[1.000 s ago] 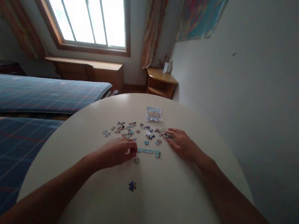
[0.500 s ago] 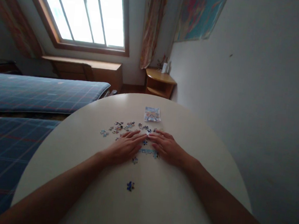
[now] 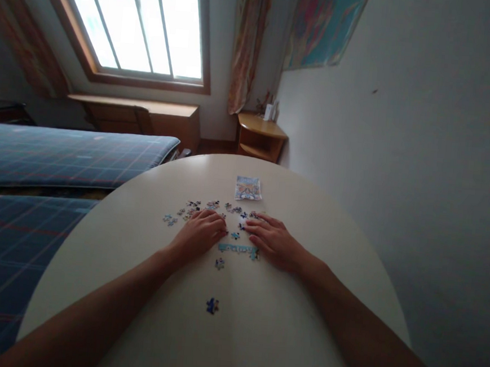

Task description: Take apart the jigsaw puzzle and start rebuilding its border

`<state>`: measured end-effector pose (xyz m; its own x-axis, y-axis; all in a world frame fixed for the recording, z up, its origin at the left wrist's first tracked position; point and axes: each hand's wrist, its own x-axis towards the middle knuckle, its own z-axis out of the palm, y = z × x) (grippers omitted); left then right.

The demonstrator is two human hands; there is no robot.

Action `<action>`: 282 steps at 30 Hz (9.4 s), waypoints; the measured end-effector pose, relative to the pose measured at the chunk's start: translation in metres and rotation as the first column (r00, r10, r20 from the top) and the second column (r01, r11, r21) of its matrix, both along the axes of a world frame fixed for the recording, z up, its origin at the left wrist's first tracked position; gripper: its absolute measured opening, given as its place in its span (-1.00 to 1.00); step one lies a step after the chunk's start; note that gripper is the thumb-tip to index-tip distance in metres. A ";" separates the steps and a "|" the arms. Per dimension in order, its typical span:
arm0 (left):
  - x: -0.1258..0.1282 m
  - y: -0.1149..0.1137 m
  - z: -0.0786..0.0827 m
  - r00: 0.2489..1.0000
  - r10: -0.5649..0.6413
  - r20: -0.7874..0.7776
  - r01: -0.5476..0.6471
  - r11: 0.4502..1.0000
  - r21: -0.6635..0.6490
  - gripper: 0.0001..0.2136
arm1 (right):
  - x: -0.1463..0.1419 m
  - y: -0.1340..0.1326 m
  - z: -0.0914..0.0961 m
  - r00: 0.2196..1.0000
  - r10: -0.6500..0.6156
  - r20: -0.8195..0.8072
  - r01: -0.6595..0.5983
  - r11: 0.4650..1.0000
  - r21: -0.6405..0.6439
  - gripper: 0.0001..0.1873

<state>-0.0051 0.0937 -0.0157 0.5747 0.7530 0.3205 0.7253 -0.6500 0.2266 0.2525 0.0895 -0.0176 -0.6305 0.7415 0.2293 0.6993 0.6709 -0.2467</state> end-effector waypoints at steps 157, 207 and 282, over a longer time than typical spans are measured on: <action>-0.027 -0.006 0.009 0.996 0.051 0.070 -0.050 0.999 -0.014 -0.82 | -0.050 -0.065 0.039 0.989 0.148 0.029 -0.150 0.986 0.068 -0.82; -0.026 0.008 -0.017 0.964 0.261 -0.042 -0.263 0.964 -0.036 -0.60 | 0.011 0.012 -0.008 0.973 -0.224 0.056 0.230 0.963 -0.141 -0.42; -0.033 0.012 -0.029 0.972 0.228 -0.058 -0.229 0.973 -0.008 -0.58 | 0.003 -0.042 0.041 0.981 -0.145 -0.130 0.043 0.810 -0.585 -0.84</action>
<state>-0.0383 0.1062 -0.0445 0.4037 0.8708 0.2806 0.8660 -0.4627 0.1898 0.2551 0.0475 0.0229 -0.5431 0.8227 -0.1677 0.6675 0.3018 -0.6807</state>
